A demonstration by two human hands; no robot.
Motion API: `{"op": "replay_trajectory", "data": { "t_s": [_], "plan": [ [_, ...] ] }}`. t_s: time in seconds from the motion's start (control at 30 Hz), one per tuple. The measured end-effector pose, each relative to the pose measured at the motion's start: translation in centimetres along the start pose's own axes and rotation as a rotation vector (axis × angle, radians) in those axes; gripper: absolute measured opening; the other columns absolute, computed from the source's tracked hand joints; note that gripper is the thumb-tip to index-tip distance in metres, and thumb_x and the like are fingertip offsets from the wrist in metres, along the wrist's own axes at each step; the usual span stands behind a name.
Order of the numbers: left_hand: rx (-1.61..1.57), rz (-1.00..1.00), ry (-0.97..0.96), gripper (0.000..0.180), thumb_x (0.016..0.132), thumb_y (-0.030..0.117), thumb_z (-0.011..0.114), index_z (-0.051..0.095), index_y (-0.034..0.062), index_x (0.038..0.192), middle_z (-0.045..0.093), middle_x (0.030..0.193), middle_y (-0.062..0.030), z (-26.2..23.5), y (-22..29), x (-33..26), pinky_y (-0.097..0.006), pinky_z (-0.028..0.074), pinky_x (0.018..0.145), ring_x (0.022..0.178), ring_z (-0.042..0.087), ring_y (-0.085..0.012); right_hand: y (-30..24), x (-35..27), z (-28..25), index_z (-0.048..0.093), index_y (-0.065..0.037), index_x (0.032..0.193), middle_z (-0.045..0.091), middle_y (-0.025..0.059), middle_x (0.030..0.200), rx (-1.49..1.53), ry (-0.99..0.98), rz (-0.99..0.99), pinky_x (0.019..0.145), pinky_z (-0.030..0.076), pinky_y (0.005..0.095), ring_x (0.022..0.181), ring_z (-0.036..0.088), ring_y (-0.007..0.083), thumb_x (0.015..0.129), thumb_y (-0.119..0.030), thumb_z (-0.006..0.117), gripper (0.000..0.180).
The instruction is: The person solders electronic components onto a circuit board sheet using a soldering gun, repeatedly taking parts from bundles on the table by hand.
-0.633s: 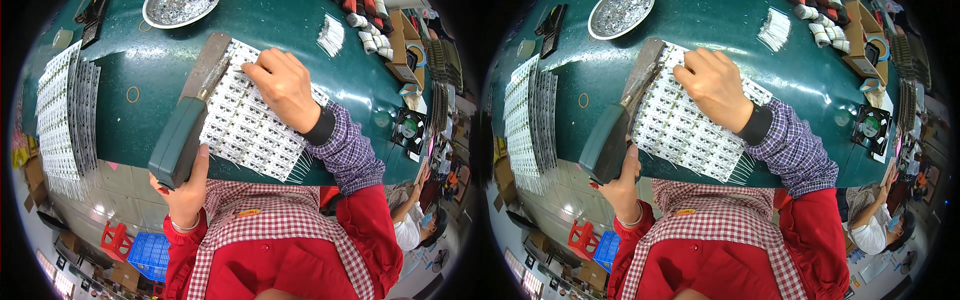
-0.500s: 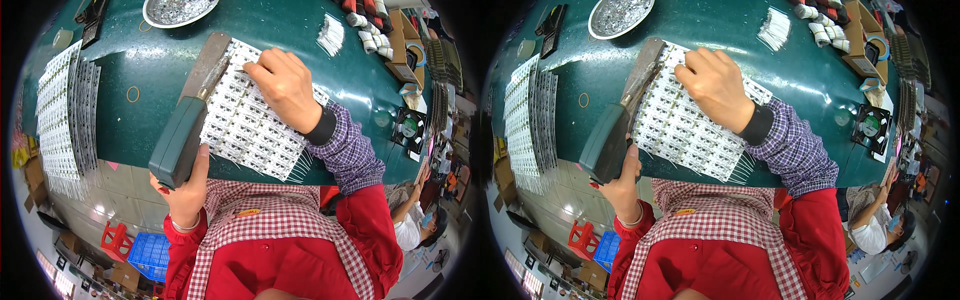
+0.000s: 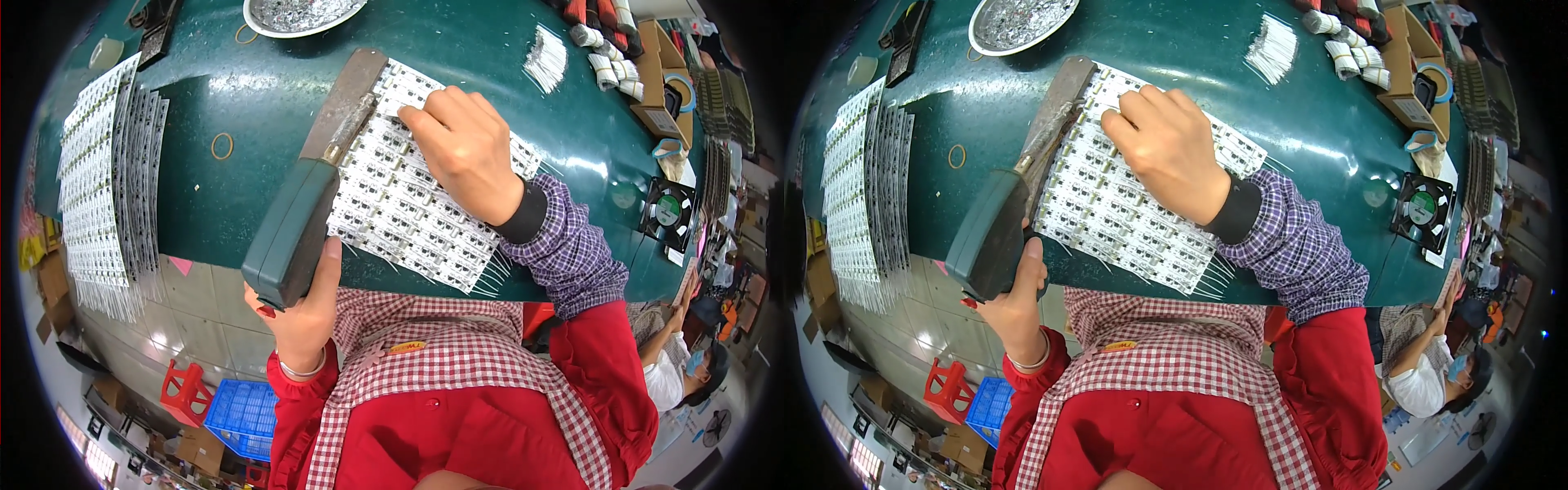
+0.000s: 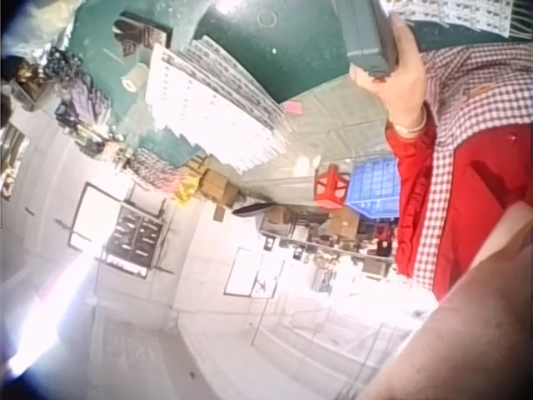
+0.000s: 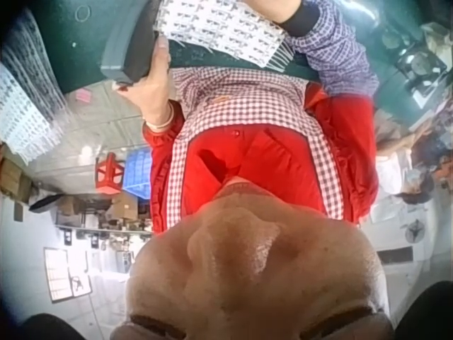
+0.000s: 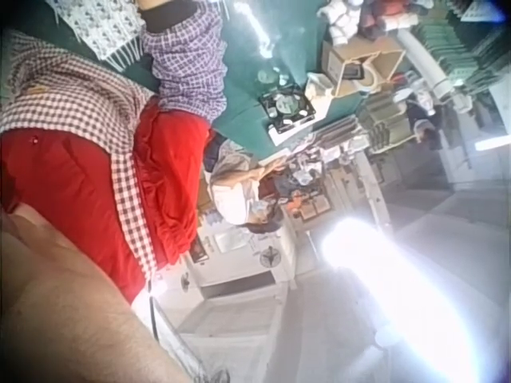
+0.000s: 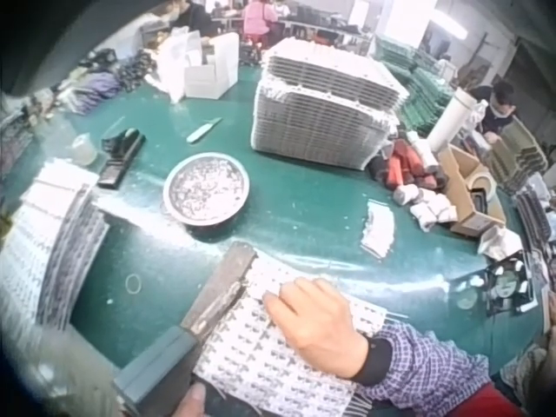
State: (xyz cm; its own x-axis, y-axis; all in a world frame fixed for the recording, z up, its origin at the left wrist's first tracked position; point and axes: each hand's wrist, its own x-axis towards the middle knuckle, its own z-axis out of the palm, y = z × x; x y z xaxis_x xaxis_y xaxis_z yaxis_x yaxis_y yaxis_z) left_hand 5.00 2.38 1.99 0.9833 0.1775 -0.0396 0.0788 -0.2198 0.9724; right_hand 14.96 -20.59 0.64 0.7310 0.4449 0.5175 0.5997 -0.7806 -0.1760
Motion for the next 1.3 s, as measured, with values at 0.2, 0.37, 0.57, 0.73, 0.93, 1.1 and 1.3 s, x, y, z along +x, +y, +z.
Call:
{"op": "replay_trajectory", "data": {
  "t_s": [0.2,0.37,0.57,0.73,0.93,1.1,1.3],
  "plan": [
    [-0.018,-0.029,-0.036,0.025,0.088,-0.001,0.071,0.068,-0.004,0.113,0.064,0.076,-0.004,0.1,-0.1,0.1,-0.022,0.038,0.051,0.057,0.052,-0.0072,0.1,-0.1,0.2,0.069,-0.006,0.093,0.053,0.004,0.074,-0.005,-0.004,0.009,0.06,0.043,0.0336,0.067,0.056,0.0211,0.069,0.001,0.072,0.025],
    [0.048,0.015,-0.036,0.022,0.087,-0.002,0.07,0.067,-0.004,0.109,0.064,0.077,-0.0045,0.2,-0.6,0.0,-0.022,0.038,0.051,0.057,0.053,-0.0071,0.0,-0.1,0.1,0.07,-0.006,0.093,0.053,0.0038,0.075,-0.018,-0.007,0.012,0.06,0.044,0.0333,0.068,0.056,0.021,0.069,0.001,0.072,0.026],
    [0.16,0.144,-0.048,0.018,0.086,-0.004,0.07,0.066,-0.0045,0.104,0.063,0.076,-0.0046,0.4,-0.6,0.3,-0.023,0.038,0.049,0.054,0.052,-0.0076,-0.1,-0.2,0.4,0.061,-0.008,0.082,0.05,0.0025,0.077,-0.04,-0.011,0.009,0.063,0.041,0.0332,0.074,0.055,0.0195,0.072,-0.008,0.063,0.01],
    [0.099,-0.01,-0.066,0.018,0.083,0.0,0.076,0.068,-0.0014,0.099,0.068,0.087,-0.0059,0.2,-0.4,0.0,-0.026,0.043,0.061,0.066,0.059,-0.0124,0.0,-0.2,0.4,0.061,-0.007,0.082,0.05,0.0025,0.076,-0.046,-0.005,0.002,0.063,0.041,0.0333,0.074,0.055,0.0195,0.072,-0.008,0.063,0.009],
    [0.036,0.031,-0.023,0.016,0.085,-0.005,0.071,0.065,-0.0054,0.101,0.065,0.08,-0.0068,0.5,-0.3,0.0,-0.024,0.039,0.049,0.056,0.055,-0.0097,-0.1,-0.1,0.2,0.069,-0.006,0.092,0.052,0.0033,0.073,-0.018,0.008,0.011,0.06,0.043,0.0328,0.068,0.056,0.0201,0.069,0.001,0.071,0.024],
    [0.076,0.071,0.008,0.018,0.085,-0.006,0.07,0.066,-0.0067,0.103,0.066,0.082,-0.0072,0.5,-0.1,0.0,-0.024,0.04,0.049,0.057,0.056,-0.0108,0.1,-0.2,0.3,0.07,-0.006,0.091,0.052,0.0032,0.073,-0.024,0.017,0.013,0.059,0.042,0.0326,0.067,0.056,0.0199,0.069,0.001,0.071,0.024],
    [0.001,0.025,-0.027,0.019,0.085,-0.006,0.07,0.066,-0.0057,0.103,0.065,0.078,-0.006,0.9,-0.6,0.1,-0.023,0.039,0.048,0.056,0.055,-0.0092,0.2,-0.5,0.6,0.061,-0.007,0.079,0.051,0.0032,0.076,-0.051,0.016,0.016,0.062,0.041,0.0333,0.074,0.055,0.0194,0.071,-0.008,0.063,0.008]
  ]
}}
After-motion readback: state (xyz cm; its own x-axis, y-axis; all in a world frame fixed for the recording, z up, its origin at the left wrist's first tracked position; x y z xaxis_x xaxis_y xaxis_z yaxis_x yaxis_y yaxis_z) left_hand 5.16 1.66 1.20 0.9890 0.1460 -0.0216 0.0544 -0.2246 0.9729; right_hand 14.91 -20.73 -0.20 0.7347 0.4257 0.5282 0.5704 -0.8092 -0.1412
